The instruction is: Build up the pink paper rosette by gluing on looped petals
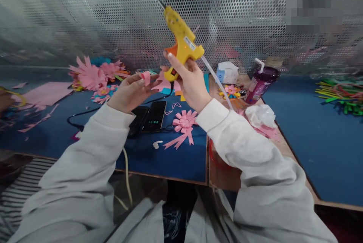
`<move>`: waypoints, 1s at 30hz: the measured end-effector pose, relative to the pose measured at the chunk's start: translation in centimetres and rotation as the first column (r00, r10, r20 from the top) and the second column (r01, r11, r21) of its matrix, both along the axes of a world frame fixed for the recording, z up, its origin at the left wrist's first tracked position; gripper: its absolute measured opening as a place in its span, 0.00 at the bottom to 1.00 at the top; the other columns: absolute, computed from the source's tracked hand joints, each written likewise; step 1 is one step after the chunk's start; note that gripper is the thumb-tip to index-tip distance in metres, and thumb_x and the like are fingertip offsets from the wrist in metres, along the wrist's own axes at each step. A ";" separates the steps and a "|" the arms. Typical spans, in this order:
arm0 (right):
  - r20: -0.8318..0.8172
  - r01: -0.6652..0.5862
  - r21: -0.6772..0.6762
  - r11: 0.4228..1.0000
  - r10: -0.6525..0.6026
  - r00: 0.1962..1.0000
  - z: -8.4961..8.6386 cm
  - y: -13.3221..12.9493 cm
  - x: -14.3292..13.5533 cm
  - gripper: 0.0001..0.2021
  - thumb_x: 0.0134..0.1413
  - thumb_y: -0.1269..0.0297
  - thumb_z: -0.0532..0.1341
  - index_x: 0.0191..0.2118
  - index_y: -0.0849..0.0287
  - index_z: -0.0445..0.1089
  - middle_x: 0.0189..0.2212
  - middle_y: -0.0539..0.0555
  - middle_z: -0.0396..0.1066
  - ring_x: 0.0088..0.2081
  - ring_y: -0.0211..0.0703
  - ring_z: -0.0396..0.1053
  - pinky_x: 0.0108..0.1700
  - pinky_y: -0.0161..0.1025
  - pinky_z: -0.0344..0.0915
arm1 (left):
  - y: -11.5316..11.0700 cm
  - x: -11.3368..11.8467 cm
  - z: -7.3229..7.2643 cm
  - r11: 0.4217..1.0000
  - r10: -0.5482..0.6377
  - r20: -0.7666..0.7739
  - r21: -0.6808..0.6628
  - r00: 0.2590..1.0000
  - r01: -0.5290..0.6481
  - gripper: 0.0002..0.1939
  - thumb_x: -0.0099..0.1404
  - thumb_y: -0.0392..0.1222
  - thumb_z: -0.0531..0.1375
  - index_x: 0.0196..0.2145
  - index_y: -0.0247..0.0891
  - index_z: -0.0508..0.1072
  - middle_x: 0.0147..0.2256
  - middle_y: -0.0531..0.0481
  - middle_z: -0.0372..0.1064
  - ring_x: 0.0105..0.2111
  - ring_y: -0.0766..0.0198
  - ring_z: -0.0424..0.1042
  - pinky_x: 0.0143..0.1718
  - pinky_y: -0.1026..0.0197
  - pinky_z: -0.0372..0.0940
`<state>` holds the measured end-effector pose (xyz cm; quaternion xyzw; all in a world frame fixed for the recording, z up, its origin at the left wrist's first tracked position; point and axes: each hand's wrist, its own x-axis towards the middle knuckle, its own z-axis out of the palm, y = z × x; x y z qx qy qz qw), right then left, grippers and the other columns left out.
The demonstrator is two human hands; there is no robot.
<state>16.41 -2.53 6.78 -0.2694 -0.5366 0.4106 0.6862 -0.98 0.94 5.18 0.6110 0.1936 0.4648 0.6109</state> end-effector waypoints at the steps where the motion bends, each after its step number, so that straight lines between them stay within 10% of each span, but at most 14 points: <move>1: 0.007 0.033 -0.024 0.999 -0.033 0.999 -0.7 -0.3 0.1 0.09 0.56 0.57 0.56 0.41 0.52 0.62 0.47 0.51 0.69 0.46 0.43 0.70 0.46 0.47 0.70 | 0.4 0.1 -0.5 0.999 0.042 0.000 -0.022 0.999 -0.042 0.13 0.51 0.44 0.68 0.31 0.39 0.69 0.40 0.50 0.71 0.44 0.58 0.72 0.43 0.55 0.66; 13: 0.013 0.246 -0.206 0.947 -0.249 0.968 -6.2 -3.0 -0.5 0.12 0.48 0.59 0.63 0.36 0.57 0.63 0.35 0.49 0.72 0.24 0.30 0.62 0.26 0.31 0.63 | 1.1 0.5 -3.1 0.964 0.172 -0.040 -0.200 0.984 -0.177 0.14 0.52 0.37 0.67 0.37 0.36 0.70 0.31 0.50 0.74 0.33 0.65 0.75 0.34 0.65 0.68; 22: -0.023 0.139 -0.382 0.914 -0.159 0.987 -6.6 -4.6 -0.9 0.13 0.43 0.61 0.66 0.35 0.56 0.65 0.35 0.49 0.71 0.28 0.33 0.66 0.28 0.33 0.63 | 0.7 -0.3 -3.0 0.951 0.118 -0.029 -0.286 0.993 -0.121 0.10 0.55 0.35 0.64 0.38 0.37 0.72 0.37 0.47 0.74 0.39 0.61 0.75 0.43 0.59 0.69; 30: -0.241 -0.063 -0.434 0.899 -0.049 0.969 -5.9 -5.1 -0.1 0.10 0.46 0.64 0.61 0.37 0.55 0.66 0.32 0.47 0.70 0.26 0.32 0.61 0.28 0.32 0.61 | 1.3 -1.2 -3.4 0.939 0.104 0.003 -0.331 0.995 -0.098 0.10 0.55 0.36 0.65 0.37 0.40 0.75 0.40 0.51 0.73 0.33 0.70 0.72 0.29 0.70 0.67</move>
